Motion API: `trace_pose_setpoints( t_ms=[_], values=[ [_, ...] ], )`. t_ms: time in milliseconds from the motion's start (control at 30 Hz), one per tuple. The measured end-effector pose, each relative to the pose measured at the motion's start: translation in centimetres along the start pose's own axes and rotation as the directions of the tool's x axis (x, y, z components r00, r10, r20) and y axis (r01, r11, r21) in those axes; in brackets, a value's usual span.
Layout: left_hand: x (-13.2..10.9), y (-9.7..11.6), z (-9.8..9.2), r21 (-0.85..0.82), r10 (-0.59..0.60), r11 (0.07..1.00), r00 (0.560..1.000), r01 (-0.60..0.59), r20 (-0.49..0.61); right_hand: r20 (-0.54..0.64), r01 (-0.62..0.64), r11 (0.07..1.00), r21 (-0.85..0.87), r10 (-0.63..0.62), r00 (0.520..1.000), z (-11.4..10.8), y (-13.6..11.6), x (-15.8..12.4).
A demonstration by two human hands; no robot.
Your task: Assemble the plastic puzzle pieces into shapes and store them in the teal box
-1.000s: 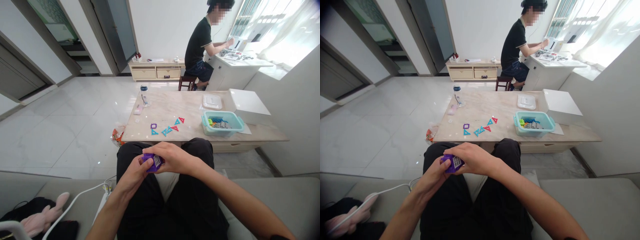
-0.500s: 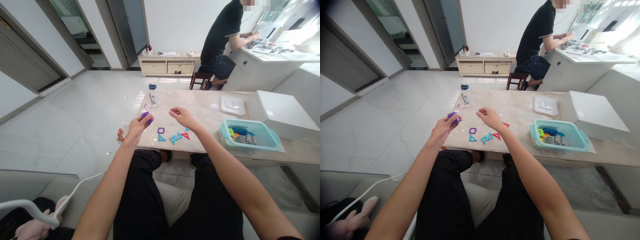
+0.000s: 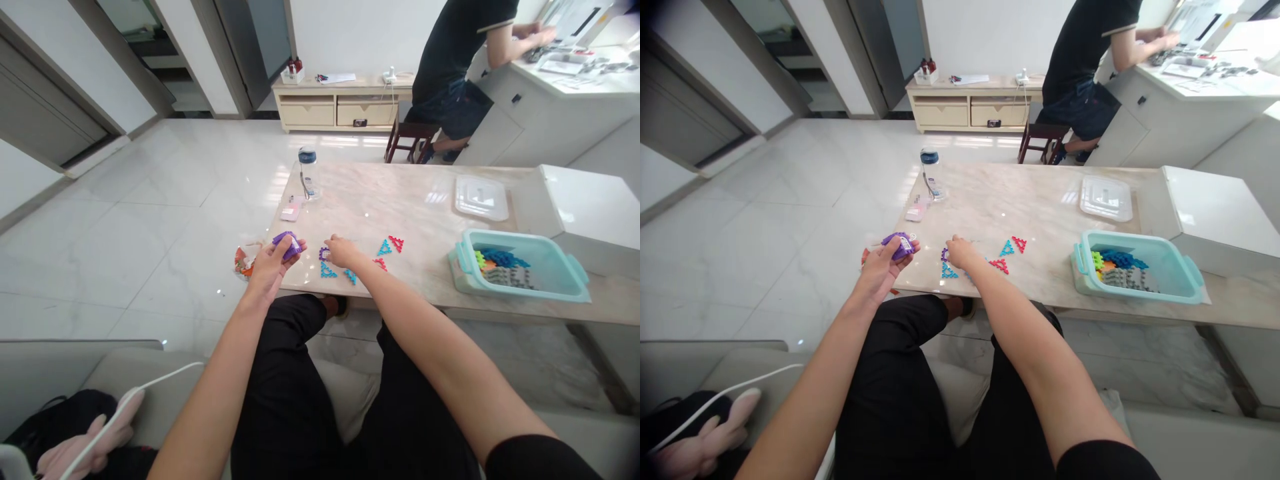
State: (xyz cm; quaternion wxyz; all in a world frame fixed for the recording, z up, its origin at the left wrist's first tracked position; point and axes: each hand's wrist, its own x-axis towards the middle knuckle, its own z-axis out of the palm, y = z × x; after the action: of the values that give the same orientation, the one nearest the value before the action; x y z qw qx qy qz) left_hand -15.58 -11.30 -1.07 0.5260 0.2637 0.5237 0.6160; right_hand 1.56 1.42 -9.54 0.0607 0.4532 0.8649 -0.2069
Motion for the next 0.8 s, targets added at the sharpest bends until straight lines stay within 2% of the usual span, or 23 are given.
trace_pose_setpoints(
  t_ms=[133, 300, 400, 500, 633, 733, 800],
  values=[
    [0.1, 0.0, -0.6, -0.017, 0.005, 1.0, 1.0, -0.005, -0.008, 0.01, -0.042, 0.998, -0.04, 0.042, 0.999, 0.8, -0.6, 0.7],
    [0.6, -0.2, -0.9, 0.017, -0.006, 1.0, 1.0, 0.006, 0.002, -0.016, -0.11, 0.994, -0.019, 0.109, 0.994, 0.7, -0.7, 1.3],
    [0.8, -0.3, -0.1, -0.004, 0.009, 1.0, 1.0, -0.009, -0.009, -0.04, -0.149, 0.988, 0.027, 0.15, 0.988, 0.5, -0.4, 1.5],
    [0.5, -0.5, 1.5, -0.046, 0.001, 0.999, 1.0, -0.003, -0.031, -0.034, -0.183, 0.98, 0.084, 0.186, 0.982, 0.1, 0.3, 1.3],
    [-0.4, -1.1, 3.7, -0.049, -0.031, 0.998, 0.999, 0.03, -0.018, -0.063, -0.188, 0.969, 0.16, 0.201, 0.978, -2.1, 2.0, 0.5],
    [-0.9, -1.7, 5.1, -0.011, -0.049, 0.999, 0.999, 0.049, -0.004, -0.168, -0.19, 0.953, 0.236, 0.233, 0.958, -4.7, 3.6, -0.6],
    [-1.0, -1.9, 6.3, 0.019, -0.052, 0.998, 0.999, 0.052, 0.001, -0.257, -0.188, 0.934, 0.303, 0.27, 0.928, -6.2, 4.7, -1.9]
  ],
)
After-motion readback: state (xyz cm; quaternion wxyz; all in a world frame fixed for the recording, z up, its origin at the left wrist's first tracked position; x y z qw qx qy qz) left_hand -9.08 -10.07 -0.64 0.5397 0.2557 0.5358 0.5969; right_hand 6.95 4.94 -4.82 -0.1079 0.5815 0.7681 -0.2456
